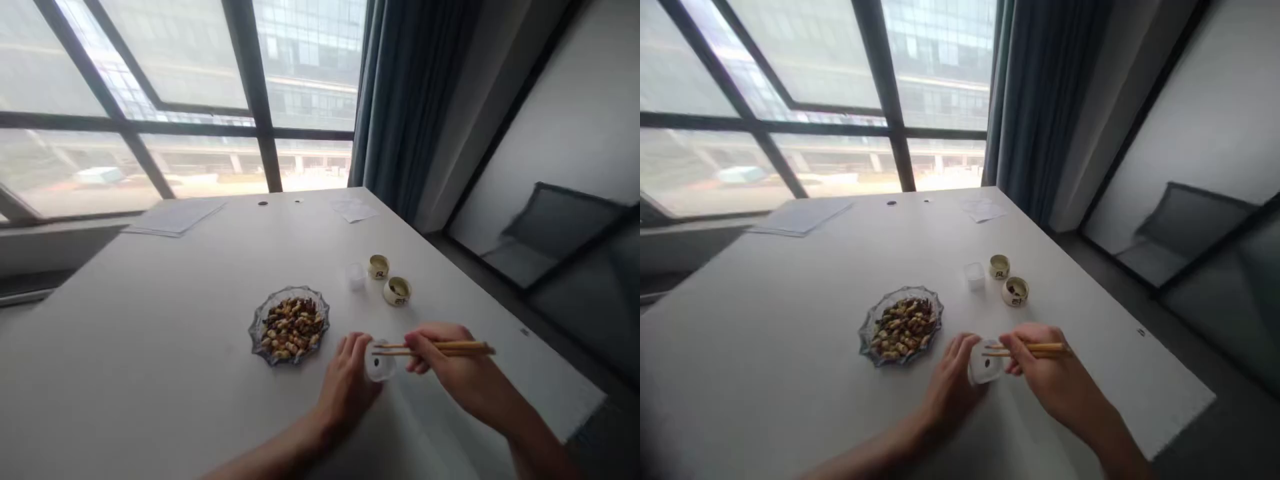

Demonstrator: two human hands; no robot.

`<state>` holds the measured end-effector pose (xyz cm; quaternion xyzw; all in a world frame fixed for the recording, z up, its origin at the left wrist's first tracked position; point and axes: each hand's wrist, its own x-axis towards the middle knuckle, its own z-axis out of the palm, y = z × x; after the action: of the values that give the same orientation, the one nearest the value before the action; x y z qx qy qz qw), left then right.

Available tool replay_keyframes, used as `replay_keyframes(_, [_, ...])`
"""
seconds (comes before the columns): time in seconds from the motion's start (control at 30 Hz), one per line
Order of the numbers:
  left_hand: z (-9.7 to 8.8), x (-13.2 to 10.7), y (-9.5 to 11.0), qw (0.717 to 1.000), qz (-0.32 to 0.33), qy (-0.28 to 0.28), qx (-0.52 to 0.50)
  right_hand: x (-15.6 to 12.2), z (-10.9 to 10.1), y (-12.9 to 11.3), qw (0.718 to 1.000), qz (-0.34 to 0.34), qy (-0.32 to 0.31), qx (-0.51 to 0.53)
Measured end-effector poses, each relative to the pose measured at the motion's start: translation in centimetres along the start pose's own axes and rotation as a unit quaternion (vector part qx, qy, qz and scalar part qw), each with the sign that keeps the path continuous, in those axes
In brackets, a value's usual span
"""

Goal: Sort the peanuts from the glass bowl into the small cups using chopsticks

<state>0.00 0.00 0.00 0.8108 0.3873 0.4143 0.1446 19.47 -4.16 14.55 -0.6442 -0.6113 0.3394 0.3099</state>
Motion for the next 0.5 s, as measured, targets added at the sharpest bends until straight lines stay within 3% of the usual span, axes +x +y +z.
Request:
replay_keyframes(0.13, [-0.6, 0.4, 0.0, 1.000, 0.020, 0.023, -0.001, -1.6, 1.2, 0.6, 0.998, -0.024, 0.014, 0.064])
replay_keyframes(0.3, [-1.0, 0.6, 0.1, 0.998, 0.035, 0.055, 0.005, -3.0, 3.7, 2.3, 0.986, -0.028, 0.103, 0.131])
replay_keyframes(0.5, [-1.0, 0.7, 0.0, 0.996, 0.036, 0.076, 0.018, -3.6, 5.9, 3.5, 0.972, -0.022, 0.163, 0.167])
